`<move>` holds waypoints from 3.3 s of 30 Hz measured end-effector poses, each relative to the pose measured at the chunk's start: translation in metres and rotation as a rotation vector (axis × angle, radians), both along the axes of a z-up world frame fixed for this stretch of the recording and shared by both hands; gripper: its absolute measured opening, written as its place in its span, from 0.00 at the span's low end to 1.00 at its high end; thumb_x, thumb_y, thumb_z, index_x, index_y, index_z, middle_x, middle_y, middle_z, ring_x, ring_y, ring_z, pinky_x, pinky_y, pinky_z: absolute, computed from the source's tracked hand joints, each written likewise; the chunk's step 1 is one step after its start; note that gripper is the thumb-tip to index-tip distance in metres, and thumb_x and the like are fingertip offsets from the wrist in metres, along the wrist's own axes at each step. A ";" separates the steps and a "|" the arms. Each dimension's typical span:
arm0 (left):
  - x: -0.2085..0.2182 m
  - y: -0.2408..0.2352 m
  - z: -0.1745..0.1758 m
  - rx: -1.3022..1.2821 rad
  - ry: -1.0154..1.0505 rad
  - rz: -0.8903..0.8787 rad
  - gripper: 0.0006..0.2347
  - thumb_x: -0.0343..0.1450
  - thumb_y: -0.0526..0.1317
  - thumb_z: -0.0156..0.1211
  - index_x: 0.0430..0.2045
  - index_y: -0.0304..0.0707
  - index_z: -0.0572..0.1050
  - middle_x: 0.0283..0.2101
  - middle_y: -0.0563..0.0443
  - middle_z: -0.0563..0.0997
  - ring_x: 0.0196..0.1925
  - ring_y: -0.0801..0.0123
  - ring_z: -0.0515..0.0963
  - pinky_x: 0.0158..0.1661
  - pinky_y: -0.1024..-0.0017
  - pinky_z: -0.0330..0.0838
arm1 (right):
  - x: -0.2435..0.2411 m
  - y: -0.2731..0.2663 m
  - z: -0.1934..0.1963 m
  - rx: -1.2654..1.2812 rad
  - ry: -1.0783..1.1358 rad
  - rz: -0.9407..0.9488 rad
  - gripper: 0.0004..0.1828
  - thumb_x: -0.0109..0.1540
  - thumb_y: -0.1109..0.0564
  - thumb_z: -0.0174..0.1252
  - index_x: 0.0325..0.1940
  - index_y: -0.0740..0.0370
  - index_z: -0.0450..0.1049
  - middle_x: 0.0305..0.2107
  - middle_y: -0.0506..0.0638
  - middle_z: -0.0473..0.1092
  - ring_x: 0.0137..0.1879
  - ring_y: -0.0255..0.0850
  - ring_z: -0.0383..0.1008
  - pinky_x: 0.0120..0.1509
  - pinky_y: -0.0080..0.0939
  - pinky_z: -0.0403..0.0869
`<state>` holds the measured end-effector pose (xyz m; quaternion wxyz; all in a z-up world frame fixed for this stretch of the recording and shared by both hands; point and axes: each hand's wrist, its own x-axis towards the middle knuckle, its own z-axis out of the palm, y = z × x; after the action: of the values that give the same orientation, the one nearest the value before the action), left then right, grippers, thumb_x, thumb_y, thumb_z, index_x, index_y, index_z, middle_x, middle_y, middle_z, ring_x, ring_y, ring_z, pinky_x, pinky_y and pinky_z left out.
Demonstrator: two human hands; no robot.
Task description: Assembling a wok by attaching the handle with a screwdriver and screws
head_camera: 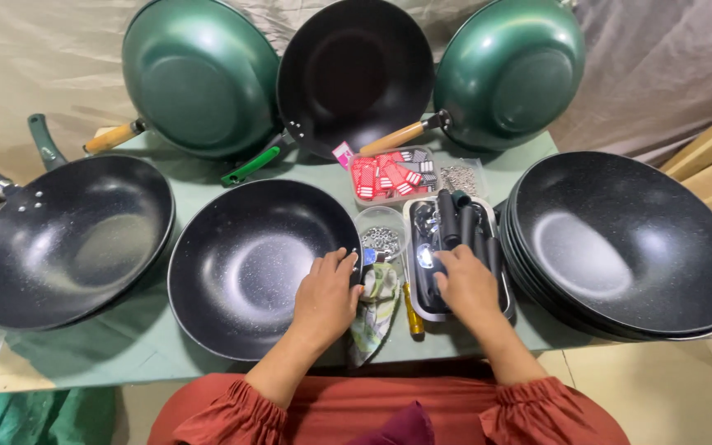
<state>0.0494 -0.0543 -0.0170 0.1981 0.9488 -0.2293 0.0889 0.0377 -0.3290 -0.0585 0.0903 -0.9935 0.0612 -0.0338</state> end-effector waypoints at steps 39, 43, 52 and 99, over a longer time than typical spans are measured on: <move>0.002 0.024 -0.001 -0.082 0.468 -0.119 0.23 0.72 0.45 0.58 0.62 0.40 0.68 0.54 0.43 0.75 0.58 0.46 0.76 0.55 0.54 0.71 | 0.040 0.021 0.047 0.106 0.049 -0.422 0.36 0.63 0.59 0.47 0.78 0.52 0.53 0.51 0.69 0.67 0.57 0.72 0.72 0.56 0.71 0.74; 0.002 0.026 0.007 -0.093 0.468 -0.099 0.22 0.72 0.45 0.58 0.61 0.38 0.69 0.53 0.41 0.76 0.57 0.45 0.77 0.54 0.53 0.72 | 0.035 0.014 0.055 0.196 0.034 -0.439 0.37 0.62 0.58 0.41 0.78 0.48 0.53 0.50 0.66 0.65 0.52 0.73 0.74 0.56 0.69 0.73; 0.001 0.024 0.014 -0.144 0.484 -0.077 0.20 0.73 0.44 0.56 0.60 0.38 0.70 0.52 0.42 0.77 0.56 0.45 0.77 0.54 0.54 0.73 | 0.017 0.019 0.056 0.395 -0.366 -0.208 0.41 0.57 0.55 0.51 0.77 0.50 0.57 0.49 0.65 0.64 0.52 0.75 0.70 0.55 0.71 0.71; -0.031 -0.022 -0.044 -0.396 0.757 -0.196 0.17 0.78 0.44 0.35 0.44 0.35 0.74 0.48 0.35 0.80 0.53 0.47 0.76 0.54 0.57 0.64 | -0.055 0.099 -0.039 -0.006 0.315 0.194 0.13 0.63 0.54 0.49 0.43 0.60 0.77 0.33 0.60 0.74 0.37 0.64 0.77 0.38 0.67 0.75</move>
<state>0.0183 -0.0758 -0.0607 0.4538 0.8320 -0.2081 -0.2419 -0.0172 -0.2296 -0.0971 0.0793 -0.9880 -0.0218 0.1308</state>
